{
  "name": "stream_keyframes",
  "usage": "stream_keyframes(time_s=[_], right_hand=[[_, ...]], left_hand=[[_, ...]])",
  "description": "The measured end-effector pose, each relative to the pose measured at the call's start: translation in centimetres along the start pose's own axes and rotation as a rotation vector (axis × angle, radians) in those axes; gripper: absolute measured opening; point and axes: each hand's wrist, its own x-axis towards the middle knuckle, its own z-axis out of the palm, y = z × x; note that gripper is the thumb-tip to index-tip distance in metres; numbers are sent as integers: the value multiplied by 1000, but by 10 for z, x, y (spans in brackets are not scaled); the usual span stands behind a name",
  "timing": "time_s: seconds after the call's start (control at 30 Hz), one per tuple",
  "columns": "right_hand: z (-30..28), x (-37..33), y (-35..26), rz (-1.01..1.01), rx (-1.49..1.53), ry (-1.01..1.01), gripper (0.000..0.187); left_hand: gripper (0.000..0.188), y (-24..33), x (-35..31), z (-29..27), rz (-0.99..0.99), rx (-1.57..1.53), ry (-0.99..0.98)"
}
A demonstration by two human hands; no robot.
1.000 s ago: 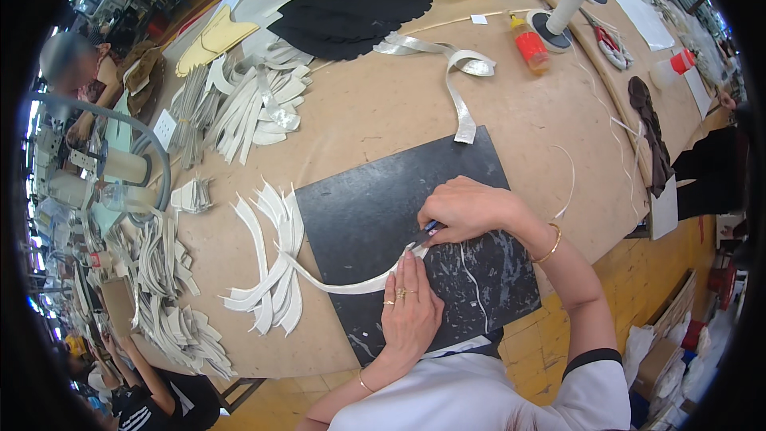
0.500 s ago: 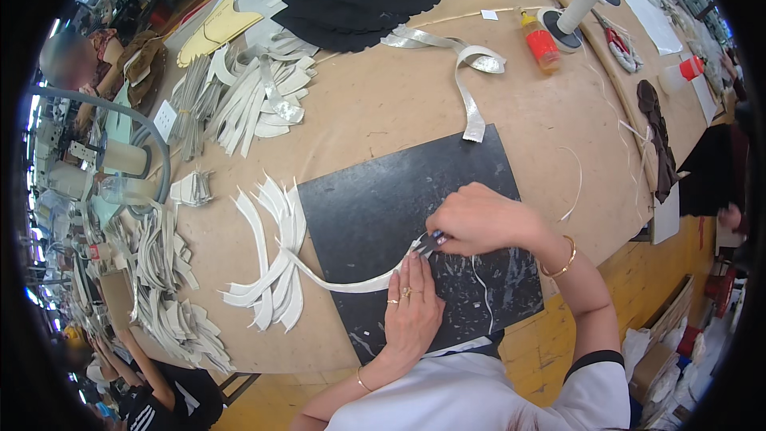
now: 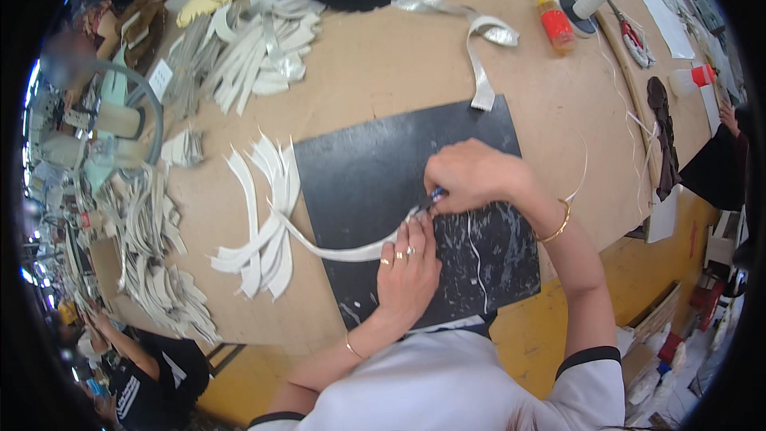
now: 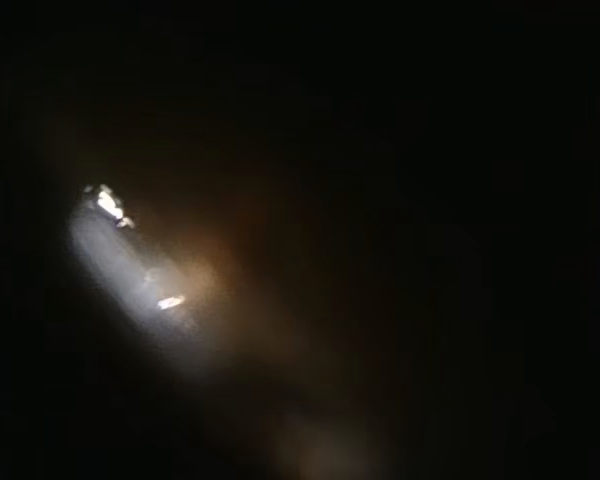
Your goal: The person uses a rotary cutter to trim white fabric strips on a black cutting mat. They repeatedly position the strips, cut along the edges, and remove excess material, working one strip at a time.
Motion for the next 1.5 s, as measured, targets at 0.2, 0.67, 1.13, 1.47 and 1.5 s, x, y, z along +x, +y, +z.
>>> stream_keyframes(time_s=[0.2, 0.67, 1.13, 1.47, 1.5], right_hand=[[1, -4, -1, 42, -34, 13, 29], [3, -51, 26, 447, -309, 744, 27], [91, -27, -71, 426, 229, 734, 52], [74, -23, -49, 467, 205, 918, 24], [75, -23, -53, 333, 155, 927, 24]], left_hand=[[57, -10, 3, -10, 139, 123, -19], [51, -35, 1, -15, 27, -424, -25], [63, -31, -50, -8, -52, -397, -86], [60, -36, -49, -8, -61, -586, -5], [59, -37, -49, -9, -60, -610, 21]])
